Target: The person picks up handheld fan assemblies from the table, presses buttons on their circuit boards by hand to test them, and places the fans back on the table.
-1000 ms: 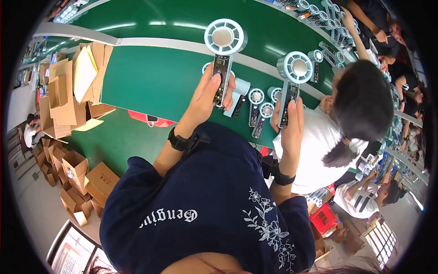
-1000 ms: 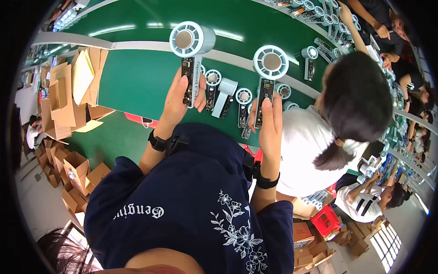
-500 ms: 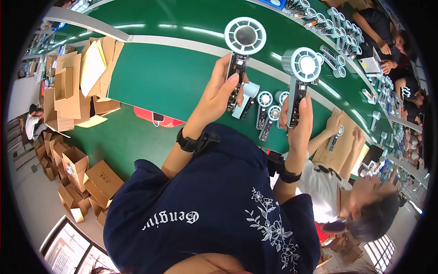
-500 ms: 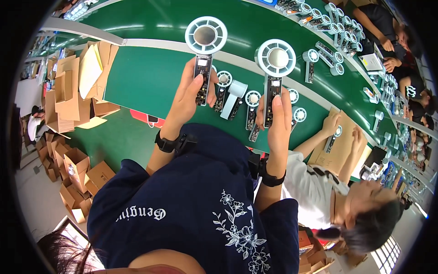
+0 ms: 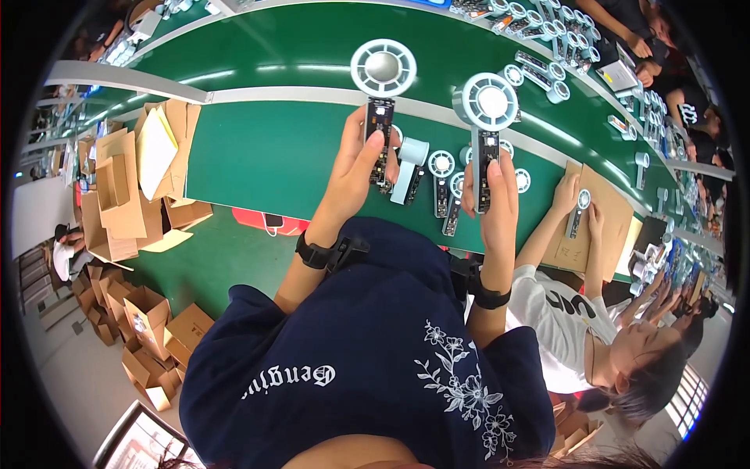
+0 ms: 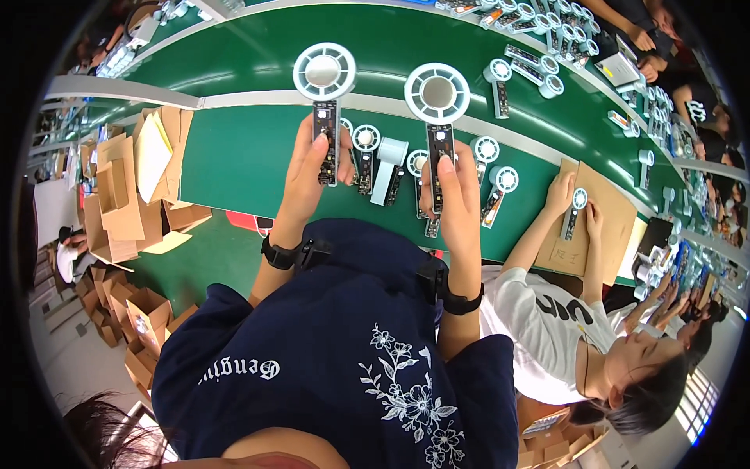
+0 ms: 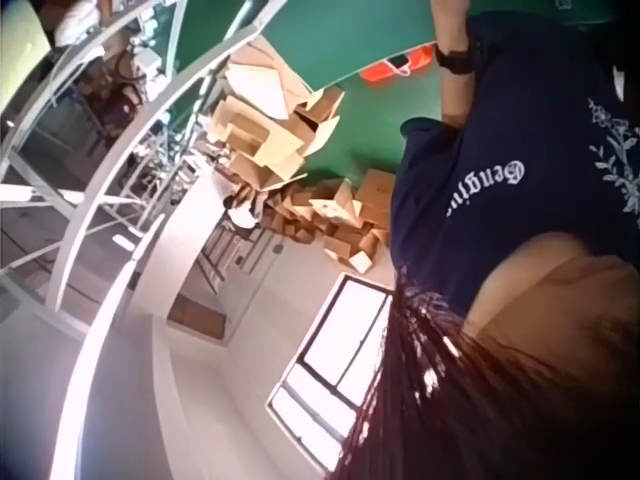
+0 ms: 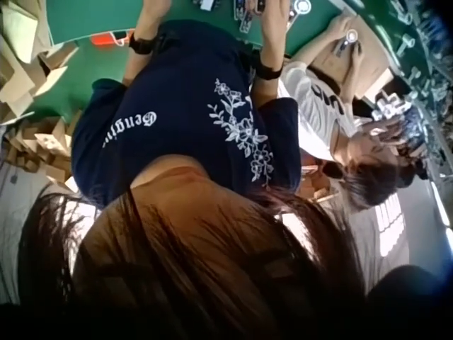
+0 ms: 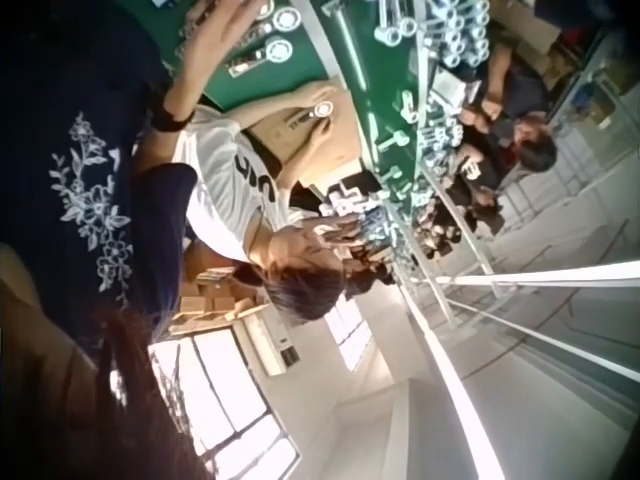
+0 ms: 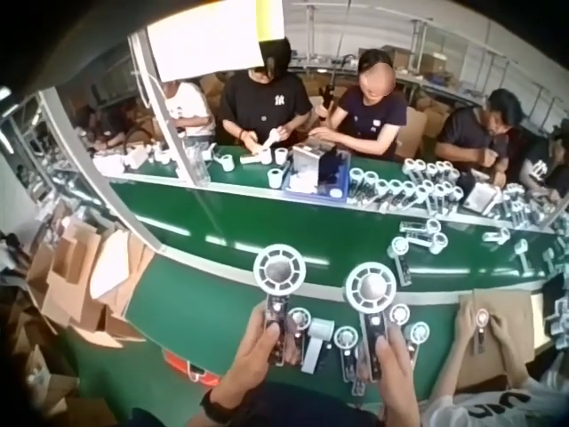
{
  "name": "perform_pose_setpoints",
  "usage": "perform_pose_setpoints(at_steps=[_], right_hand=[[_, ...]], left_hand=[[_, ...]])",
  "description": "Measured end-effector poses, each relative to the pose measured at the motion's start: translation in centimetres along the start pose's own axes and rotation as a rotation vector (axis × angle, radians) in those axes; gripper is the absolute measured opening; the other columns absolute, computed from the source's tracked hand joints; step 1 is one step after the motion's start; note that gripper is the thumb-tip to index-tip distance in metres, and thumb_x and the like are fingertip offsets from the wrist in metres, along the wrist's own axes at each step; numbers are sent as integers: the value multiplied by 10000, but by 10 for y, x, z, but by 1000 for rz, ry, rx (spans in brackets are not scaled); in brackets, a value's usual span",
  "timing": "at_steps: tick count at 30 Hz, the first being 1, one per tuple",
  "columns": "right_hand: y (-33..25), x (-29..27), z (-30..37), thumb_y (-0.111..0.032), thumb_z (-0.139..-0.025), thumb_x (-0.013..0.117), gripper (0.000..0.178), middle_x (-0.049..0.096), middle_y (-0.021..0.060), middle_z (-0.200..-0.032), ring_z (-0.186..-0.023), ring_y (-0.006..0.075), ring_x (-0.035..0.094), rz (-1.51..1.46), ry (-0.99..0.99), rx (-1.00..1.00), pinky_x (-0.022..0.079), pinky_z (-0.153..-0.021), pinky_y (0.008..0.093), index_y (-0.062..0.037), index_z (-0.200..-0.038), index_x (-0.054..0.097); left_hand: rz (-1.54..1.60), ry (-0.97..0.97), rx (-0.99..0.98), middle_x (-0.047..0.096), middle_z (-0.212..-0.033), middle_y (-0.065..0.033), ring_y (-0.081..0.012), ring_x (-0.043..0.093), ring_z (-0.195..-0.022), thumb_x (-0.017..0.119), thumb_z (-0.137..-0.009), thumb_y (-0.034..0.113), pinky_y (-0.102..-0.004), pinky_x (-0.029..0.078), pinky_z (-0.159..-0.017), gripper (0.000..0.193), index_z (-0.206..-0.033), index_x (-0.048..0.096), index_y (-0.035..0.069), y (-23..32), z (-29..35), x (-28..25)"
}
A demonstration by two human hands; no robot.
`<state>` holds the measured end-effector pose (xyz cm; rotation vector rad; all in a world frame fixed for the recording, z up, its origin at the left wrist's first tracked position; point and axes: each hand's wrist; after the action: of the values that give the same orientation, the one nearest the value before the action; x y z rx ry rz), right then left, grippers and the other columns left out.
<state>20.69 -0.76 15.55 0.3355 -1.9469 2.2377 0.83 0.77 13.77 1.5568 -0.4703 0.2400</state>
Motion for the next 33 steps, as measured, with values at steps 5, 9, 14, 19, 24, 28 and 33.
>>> perform_pose_setpoints(at_steps=[5, 9, 14, 19, 24, 28, 33], right_hand=[[5, -7, 1, -244, -971, 360, 281, 495, 56, -737, -480, 75, 409, -11, -30, -1, 319, -402, 211, -10, -1108, 434], [5, -4, 3, -241, -971, 364, 268, 493, 53, -730, -481, 77, 410, 34, 2, -30, 323, -413, 210, -15, -1099, 432], [11, -7, 1, -276, -974, 413, 347, 502, 41, -717, -463, 58, 416, -85, -9, -48, 332, -415, 194, -4, -1189, 412], [7, -7, 5, -281, -969, 429, 350, 506, 41, -722, -475, 59, 420, -67, -26, -54, 335, -420, 194, -8, -1186, 417], [4, -3, 5, -277, -961, 405, 312, 499, 42, -723, -492, 72, 415, 2, 7, -38, 331, -435, 210, -17, -1129, 434], [1, 1, 6, -272, -957, 385, 300, 494, 45, -725, -498, 81, 409, 48, 23, -21, 328, -440, 219, -19, -1108, 440], [5, 0, 5, -285, -963, 447, 340, 511, 37, -732, -483, 58, 425, -37, -2, -31, 329, -426, 185, -24, -1180, 425]], left_hand=[[39, 15, 22, 502, -954, -102, -95, 496, -588, 360, -985, 194, -246, 461, -534, 338, -1264, 306, 11, -7, -3, -2], [1, 6, 22, 507, -952, -105, -91, 493, -569, 356, -984, 199, -228, 436, -460, 306, -1221, 331, 6, -6, -3, -4], [5, -2, 50, 512, -947, -108, -89, 491, -556, 355, -982, 213, -218, 416, -420, 298, -1193, 338, 4, -6, -7, -7], [10, 9, 38, 511, -945, -110, -90, 492, -556, 357, -981, 225, -218, 423, -433, 321, -1211, 327, 3, -6, -2, -4], [18, -17, 22, 503, -949, -111, -91, 494, -558, 359, -982, 230, -215, 424, -439, 344, -1236, 312, 3, -6, 1, 1], [11, -25, 28, 497, -951, -111, -91, 495, -557, 357, -983, 233, -212, 424, -440, 355, -1248, 304, 3, -7, 0, 3], [-3, -24, 27, 496, -950, -111, -90, 493, -551, 351, -985, 230, -210, 423, -439, 350, -1252, 303, 8, -7, 0, 2]])
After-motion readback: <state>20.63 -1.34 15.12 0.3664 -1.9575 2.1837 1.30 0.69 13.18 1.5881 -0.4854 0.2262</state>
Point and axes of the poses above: each hand's wrist, its own z-axis away from the middle knuckle, its own x-axis out of the palm, y = z × x
